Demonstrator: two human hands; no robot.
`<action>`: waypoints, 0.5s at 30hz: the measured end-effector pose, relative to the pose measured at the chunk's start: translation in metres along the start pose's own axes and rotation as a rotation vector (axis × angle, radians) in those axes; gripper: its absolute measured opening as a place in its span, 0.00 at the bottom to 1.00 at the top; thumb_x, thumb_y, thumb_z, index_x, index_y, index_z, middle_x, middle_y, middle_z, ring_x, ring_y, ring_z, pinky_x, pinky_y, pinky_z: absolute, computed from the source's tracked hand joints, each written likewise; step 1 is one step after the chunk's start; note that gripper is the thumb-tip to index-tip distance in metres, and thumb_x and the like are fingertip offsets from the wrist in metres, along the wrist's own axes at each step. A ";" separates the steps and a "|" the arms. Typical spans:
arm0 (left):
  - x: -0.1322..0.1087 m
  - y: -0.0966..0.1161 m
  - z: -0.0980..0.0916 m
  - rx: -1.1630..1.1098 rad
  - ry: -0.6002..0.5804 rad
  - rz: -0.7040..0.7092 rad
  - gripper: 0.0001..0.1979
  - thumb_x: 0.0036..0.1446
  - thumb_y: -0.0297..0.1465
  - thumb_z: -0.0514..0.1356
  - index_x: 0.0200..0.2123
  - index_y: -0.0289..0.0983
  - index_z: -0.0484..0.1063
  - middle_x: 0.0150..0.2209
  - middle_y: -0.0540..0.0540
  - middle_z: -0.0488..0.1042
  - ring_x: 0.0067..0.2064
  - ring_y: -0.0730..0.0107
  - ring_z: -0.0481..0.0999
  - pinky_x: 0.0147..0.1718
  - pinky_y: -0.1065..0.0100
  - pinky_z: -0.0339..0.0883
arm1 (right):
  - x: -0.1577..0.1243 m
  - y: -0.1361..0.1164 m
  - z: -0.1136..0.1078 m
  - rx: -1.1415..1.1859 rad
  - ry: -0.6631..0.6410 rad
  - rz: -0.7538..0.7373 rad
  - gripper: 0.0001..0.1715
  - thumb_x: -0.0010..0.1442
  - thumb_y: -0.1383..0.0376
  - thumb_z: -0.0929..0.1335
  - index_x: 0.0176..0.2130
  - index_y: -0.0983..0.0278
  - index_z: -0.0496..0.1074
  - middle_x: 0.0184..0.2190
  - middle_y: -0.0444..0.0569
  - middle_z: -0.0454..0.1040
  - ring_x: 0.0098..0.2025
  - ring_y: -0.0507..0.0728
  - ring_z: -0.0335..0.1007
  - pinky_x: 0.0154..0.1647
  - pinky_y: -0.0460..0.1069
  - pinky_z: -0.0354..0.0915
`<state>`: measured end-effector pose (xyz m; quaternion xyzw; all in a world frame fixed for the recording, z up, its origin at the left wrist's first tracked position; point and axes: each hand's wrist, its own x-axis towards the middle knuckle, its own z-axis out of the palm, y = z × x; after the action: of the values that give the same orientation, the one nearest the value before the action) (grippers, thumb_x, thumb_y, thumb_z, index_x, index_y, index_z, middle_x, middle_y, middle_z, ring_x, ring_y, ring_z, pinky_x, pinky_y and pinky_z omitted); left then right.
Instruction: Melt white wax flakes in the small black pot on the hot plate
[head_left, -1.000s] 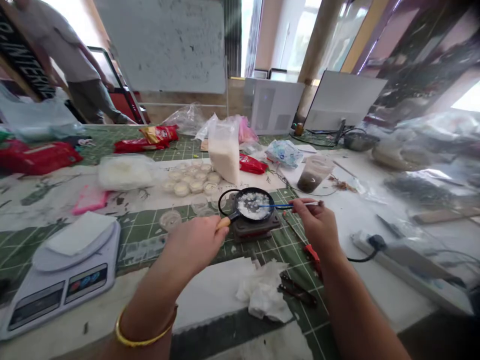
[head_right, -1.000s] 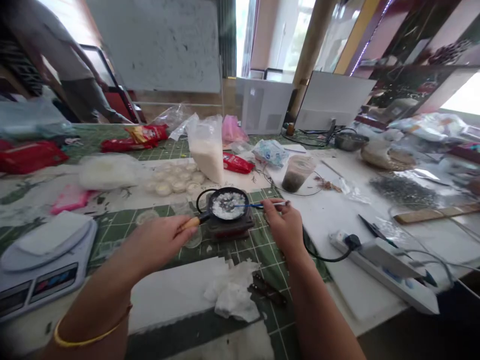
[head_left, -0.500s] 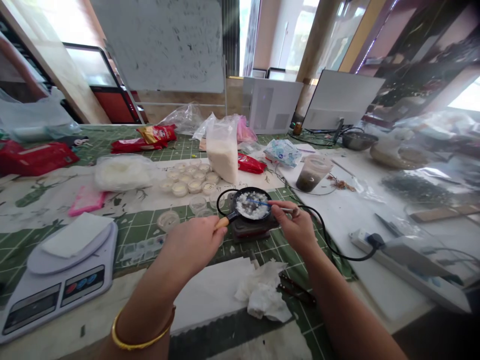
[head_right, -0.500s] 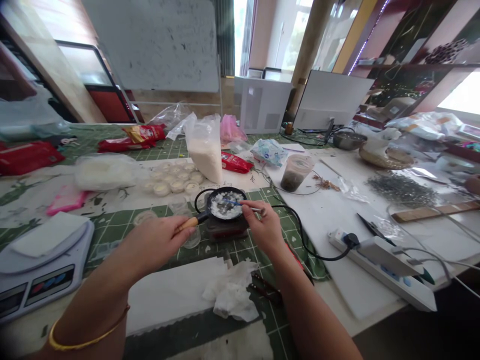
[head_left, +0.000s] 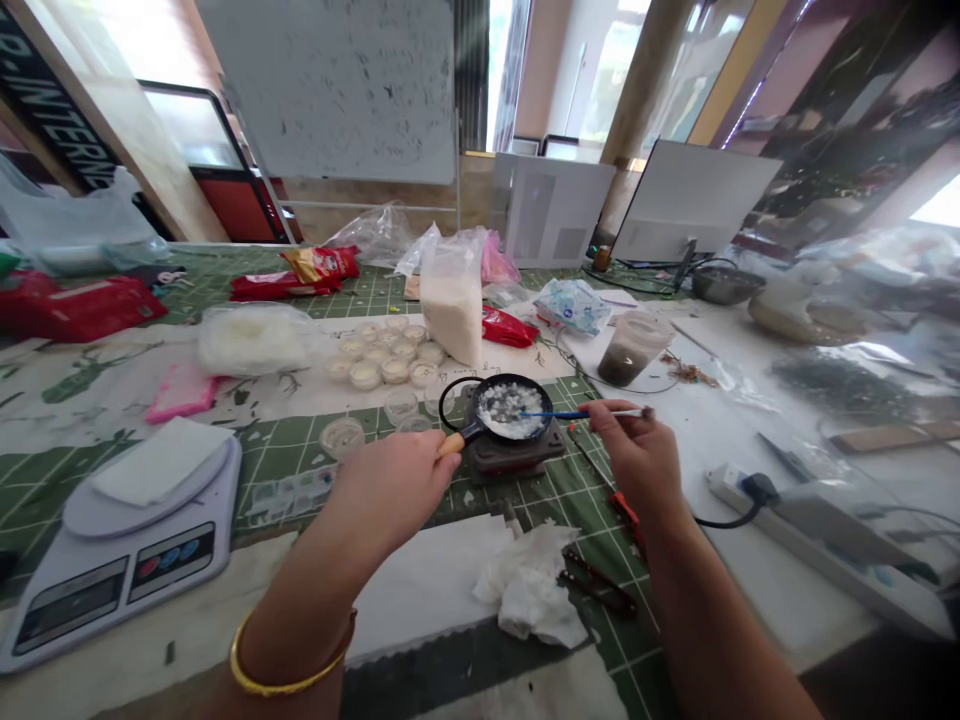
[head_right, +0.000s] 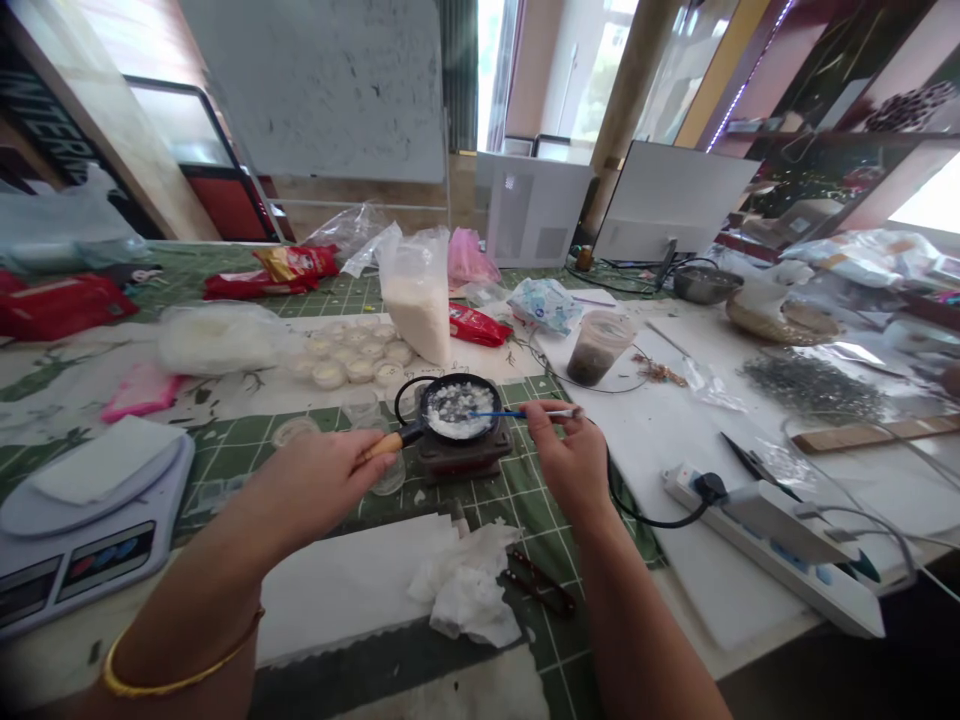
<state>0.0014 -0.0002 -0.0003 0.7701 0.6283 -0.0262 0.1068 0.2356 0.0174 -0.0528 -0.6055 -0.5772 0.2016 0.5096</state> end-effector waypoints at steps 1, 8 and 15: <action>0.000 0.000 0.000 0.004 -0.006 -0.005 0.16 0.61 0.37 0.43 0.33 0.39 0.68 0.32 0.45 0.75 0.34 0.59 0.74 0.27 0.66 0.57 | -0.001 -0.001 -0.001 0.004 0.037 -0.001 0.17 0.55 0.55 0.66 0.33 0.65 0.76 0.25 0.48 0.74 0.27 0.54 0.68 0.31 0.49 0.62; 0.000 0.000 0.000 0.002 -0.016 -0.019 0.16 0.61 0.38 0.43 0.34 0.39 0.68 0.33 0.46 0.76 0.35 0.59 0.74 0.27 0.66 0.58 | -0.002 0.002 0.005 0.029 -0.044 -0.075 0.15 0.54 0.57 0.67 0.36 0.64 0.76 0.30 0.49 0.76 0.32 0.55 0.70 0.33 0.49 0.64; -0.001 0.000 -0.001 -0.026 -0.013 -0.023 0.16 0.61 0.38 0.43 0.33 0.39 0.68 0.32 0.45 0.75 0.35 0.59 0.74 0.26 0.66 0.59 | 0.001 0.003 0.000 -0.045 0.067 -0.024 0.16 0.55 0.56 0.66 0.37 0.65 0.74 0.31 0.50 0.76 0.30 0.55 0.69 0.27 0.47 0.62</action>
<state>0.0007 -0.0005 0.0011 0.7613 0.6367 -0.0244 0.1205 0.2369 0.0187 -0.0549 -0.6163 -0.5713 0.1618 0.5173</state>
